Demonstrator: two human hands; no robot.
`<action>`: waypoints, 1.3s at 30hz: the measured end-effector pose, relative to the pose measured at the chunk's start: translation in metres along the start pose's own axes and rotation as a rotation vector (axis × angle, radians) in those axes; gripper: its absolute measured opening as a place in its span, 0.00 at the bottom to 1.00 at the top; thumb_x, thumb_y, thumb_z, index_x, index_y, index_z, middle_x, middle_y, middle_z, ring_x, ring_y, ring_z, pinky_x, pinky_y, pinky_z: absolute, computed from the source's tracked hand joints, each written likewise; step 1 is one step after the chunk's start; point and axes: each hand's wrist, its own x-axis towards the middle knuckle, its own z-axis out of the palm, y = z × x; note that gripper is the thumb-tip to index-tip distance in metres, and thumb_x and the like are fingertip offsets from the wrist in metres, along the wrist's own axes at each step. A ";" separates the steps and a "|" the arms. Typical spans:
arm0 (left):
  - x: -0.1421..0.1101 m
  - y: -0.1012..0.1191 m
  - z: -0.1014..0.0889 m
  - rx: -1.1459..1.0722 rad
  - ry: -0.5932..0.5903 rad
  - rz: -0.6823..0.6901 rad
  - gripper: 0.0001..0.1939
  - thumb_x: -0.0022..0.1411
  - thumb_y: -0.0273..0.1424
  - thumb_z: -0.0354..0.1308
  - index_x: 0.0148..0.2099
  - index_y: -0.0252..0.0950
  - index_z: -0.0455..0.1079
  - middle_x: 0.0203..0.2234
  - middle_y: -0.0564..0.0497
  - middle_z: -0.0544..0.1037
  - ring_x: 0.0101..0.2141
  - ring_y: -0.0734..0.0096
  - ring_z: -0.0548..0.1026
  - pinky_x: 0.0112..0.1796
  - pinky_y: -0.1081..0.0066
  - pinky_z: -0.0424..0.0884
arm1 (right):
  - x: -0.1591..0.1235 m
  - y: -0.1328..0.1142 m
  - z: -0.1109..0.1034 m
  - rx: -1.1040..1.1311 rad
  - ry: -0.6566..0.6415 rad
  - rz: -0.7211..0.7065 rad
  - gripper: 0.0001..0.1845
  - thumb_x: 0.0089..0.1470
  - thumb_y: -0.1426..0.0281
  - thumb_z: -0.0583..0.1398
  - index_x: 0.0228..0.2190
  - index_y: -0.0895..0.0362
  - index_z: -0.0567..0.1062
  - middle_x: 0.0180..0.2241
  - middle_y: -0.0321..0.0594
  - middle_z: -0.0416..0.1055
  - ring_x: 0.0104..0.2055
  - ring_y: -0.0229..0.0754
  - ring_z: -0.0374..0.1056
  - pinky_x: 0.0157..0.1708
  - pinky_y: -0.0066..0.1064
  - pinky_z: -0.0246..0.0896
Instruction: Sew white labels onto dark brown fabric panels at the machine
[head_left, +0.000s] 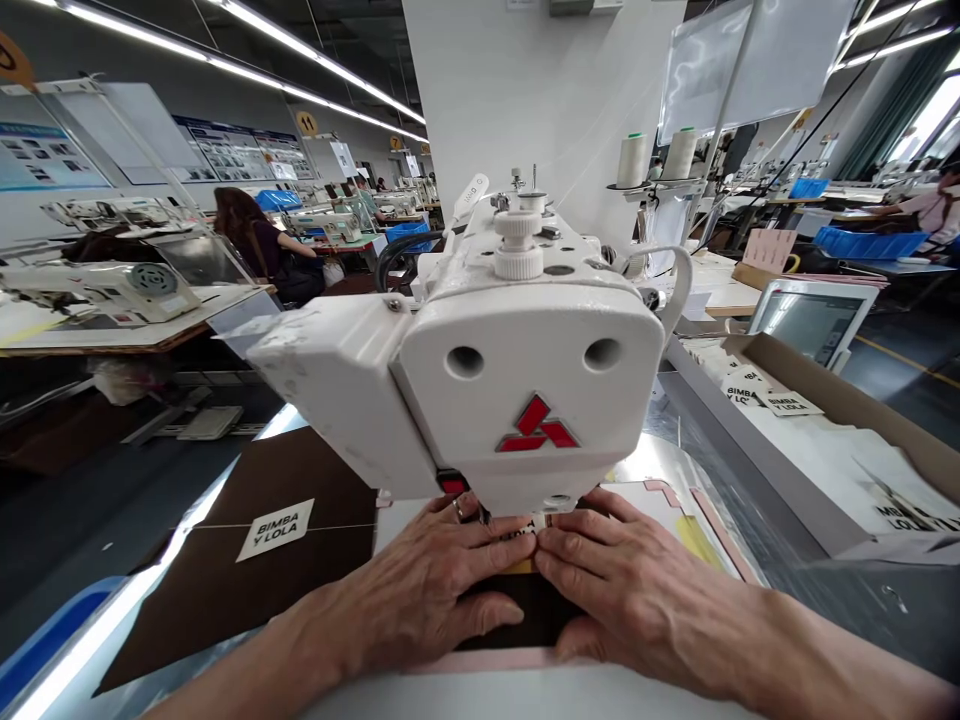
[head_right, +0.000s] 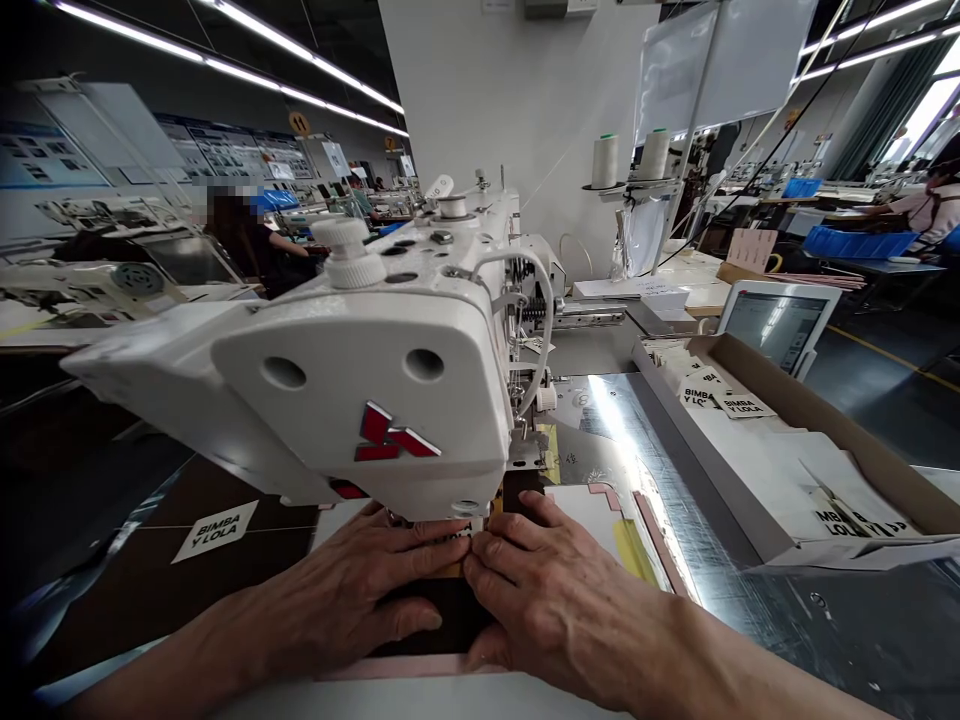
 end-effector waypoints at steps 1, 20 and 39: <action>-0.001 -0.001 0.001 -0.023 0.014 0.000 0.29 0.74 0.44 0.63 0.73 0.50 0.64 0.69 0.55 0.68 0.64 0.54 0.73 0.62 0.60 0.66 | 0.001 0.000 -0.001 0.003 -0.004 -0.001 0.23 0.72 0.51 0.58 0.53 0.57 0.77 0.53 0.45 0.79 0.57 0.48 0.72 0.66 0.46 0.56; 0.005 0.003 -0.005 0.022 -0.059 -0.047 0.30 0.74 0.45 0.62 0.73 0.55 0.62 0.69 0.57 0.67 0.62 0.45 0.73 0.59 0.55 0.70 | -0.046 -0.010 -0.036 -0.114 0.078 0.069 0.17 0.76 0.65 0.54 0.49 0.59 0.81 0.50 0.45 0.83 0.48 0.47 0.80 0.54 0.41 0.73; 0.003 0.002 -0.006 -0.005 -0.063 -0.036 0.29 0.75 0.44 0.61 0.74 0.56 0.61 0.70 0.57 0.66 0.64 0.51 0.72 0.59 0.60 0.69 | -0.058 -0.009 -0.030 -0.034 0.090 0.133 0.16 0.75 0.63 0.56 0.48 0.57 0.82 0.47 0.46 0.82 0.44 0.46 0.79 0.46 0.37 0.76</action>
